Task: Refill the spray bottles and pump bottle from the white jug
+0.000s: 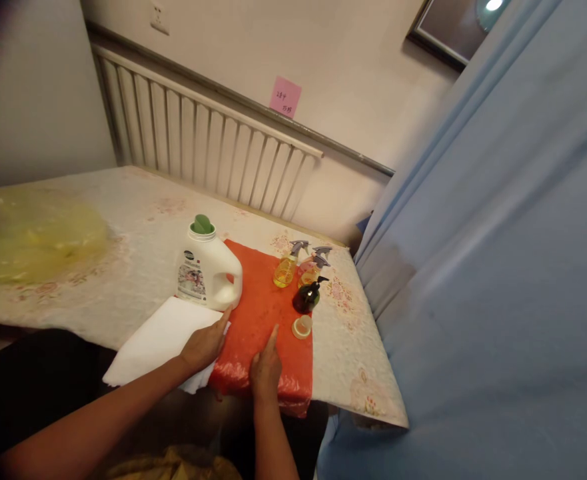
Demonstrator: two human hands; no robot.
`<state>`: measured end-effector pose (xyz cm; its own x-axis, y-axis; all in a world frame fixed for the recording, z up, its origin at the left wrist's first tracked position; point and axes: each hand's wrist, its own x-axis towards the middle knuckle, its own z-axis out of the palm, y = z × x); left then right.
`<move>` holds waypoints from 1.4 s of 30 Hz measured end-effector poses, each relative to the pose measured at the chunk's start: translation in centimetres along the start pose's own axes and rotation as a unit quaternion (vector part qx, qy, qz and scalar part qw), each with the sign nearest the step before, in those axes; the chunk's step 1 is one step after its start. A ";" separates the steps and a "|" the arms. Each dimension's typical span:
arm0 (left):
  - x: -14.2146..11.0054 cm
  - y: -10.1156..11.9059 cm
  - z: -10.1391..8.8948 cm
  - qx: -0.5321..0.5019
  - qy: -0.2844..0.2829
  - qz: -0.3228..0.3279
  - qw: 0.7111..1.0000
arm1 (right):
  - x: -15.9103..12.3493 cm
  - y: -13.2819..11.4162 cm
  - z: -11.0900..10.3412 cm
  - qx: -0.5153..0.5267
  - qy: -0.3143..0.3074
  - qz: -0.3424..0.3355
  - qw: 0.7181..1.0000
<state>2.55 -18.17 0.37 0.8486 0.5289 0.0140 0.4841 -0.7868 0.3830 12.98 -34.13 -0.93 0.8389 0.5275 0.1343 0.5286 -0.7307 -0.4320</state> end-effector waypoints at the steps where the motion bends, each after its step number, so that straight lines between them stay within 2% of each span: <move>1: 0.0 0.0 0.1 -0.001 0.000 0.000 1.000 | 0.0 -0.1 -0.1 0.001 -0.002 0.001 1.000; 10: -0.1 -0.2 0.1 -0.004 0.006 0.004 1.000 | -0.1 -0.6 -0.9 0.013 -0.014 0.012 1.000; 21: -0.3 0.1 -0.6 0.014 -0.010 -0.007 1.000 | -0.1 -0.5 -0.7 0.009 -0.015 0.014 1.000; 28: -0.3 -0.4 -0.5 -0.006 -0.012 0.005 1.000 | -0.1 -0.3 -0.3 0.042 -0.006 0.004 0.999; 31: -0.2 -1.1 -0.2 -0.039 0.000 0.014 0.999 | 0.0 0.1 -0.2 0.084 -0.001 0.000 0.997; 35: -0.3 -2.7 -0.1 -0.093 0.057 0.060 0.992 | 0.1 0.9 -0.6 0.190 0.011 -0.014 0.982; 38: -0.3 -4.6 -0.4 -0.109 0.109 0.087 0.984 | 0.2 1.7 -1.5 0.278 0.028 -0.020 0.960; 42: 0.2 -7.5 -0.9 -0.086 0.154 0.071 0.982 | 1.3 2.9 -3.3 0.324 0.070 -0.009 0.943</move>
<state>-1.13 -11.87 -1.65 0.7868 0.5100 0.3476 0.3004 -0.8085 0.5061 16.01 -37.03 0.88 0.8635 0.4415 0.2439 0.3904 -0.2791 -0.8773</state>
